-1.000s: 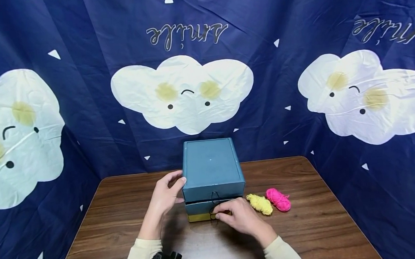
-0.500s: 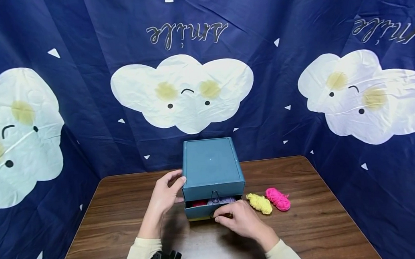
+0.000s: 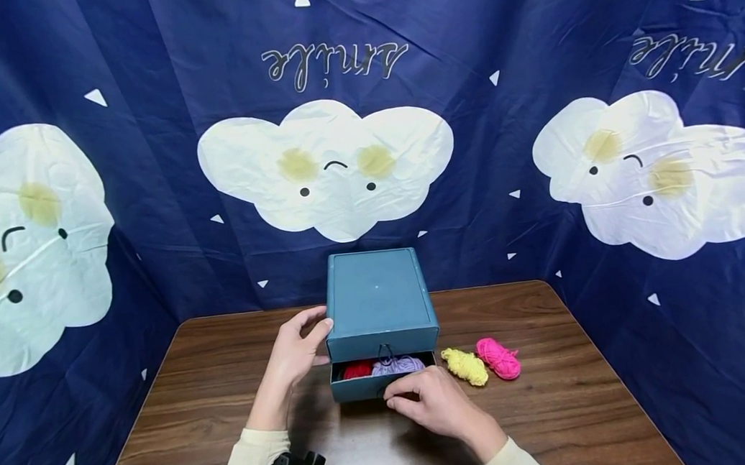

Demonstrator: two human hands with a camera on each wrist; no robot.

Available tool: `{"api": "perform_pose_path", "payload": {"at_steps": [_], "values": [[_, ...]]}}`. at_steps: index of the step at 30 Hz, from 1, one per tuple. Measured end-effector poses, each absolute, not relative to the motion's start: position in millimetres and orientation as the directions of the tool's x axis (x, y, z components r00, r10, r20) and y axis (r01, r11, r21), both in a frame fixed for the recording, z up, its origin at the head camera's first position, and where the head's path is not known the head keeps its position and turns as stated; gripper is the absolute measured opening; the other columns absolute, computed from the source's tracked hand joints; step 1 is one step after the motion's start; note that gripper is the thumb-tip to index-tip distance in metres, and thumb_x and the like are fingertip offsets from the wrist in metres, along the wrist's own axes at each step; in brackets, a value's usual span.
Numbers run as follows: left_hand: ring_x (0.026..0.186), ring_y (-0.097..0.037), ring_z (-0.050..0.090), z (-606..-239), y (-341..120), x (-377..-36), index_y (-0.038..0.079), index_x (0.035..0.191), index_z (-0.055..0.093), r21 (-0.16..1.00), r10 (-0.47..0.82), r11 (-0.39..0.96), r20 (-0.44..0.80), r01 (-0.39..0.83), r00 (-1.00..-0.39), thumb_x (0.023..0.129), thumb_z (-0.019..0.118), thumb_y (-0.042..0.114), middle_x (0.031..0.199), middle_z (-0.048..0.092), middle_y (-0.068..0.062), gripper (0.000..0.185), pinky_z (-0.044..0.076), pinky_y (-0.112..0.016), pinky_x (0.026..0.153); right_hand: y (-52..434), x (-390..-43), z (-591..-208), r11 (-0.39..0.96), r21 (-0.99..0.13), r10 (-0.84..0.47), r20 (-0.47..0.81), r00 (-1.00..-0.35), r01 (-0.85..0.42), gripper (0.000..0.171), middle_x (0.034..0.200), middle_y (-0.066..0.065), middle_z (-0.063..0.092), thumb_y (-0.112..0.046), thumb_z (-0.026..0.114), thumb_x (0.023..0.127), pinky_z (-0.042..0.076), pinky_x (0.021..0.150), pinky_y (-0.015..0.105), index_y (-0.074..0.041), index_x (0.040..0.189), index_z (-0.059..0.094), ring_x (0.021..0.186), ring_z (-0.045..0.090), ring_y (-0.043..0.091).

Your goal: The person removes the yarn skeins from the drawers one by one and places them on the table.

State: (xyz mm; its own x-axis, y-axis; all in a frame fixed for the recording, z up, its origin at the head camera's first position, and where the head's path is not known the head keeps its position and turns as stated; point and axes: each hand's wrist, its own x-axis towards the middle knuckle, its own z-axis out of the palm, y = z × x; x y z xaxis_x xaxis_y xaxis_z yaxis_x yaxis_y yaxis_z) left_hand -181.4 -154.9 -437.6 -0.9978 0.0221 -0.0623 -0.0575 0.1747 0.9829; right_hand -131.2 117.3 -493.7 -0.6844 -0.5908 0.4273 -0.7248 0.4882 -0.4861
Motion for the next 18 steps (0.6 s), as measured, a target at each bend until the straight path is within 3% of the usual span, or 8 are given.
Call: {"api": "perform_pose_path", "payload": {"at_steps": [6,18], "values": [[0.125,-0.035,0.057,-439,-155,-183,0.007,0.145,0.055,0.983,0.023,0.175,-0.062,-0.057,-0.998,0.103,0.063,0.025,0.147,0.054,-0.020,0.047,0.065,-0.048,0.074,118,-126,-493,0.484,-0.467,-0.595,0.444,-0.670,-0.740,0.006,0.095,-0.017,0.077,-0.024,0.077,0.093,0.053,0.076,0.010,-0.028,0.095,0.080,0.088,0.067,-0.008],[0.126,-0.036,0.057,-438,-155,-182,0.007,0.146,0.055,0.983,0.025,0.175,-0.059,-0.054,-0.998,0.104,0.063,0.024,0.146,0.055,-0.020,0.046,0.065,-0.050,0.076,119,-118,-493,0.439,-0.484,-0.614,0.453,-0.646,-0.757,0.009,0.095,-0.016,0.077,-0.019,0.077,0.093,0.054,0.077,0.009,-0.026,0.096,0.080,0.089,0.067,-0.009]]}}
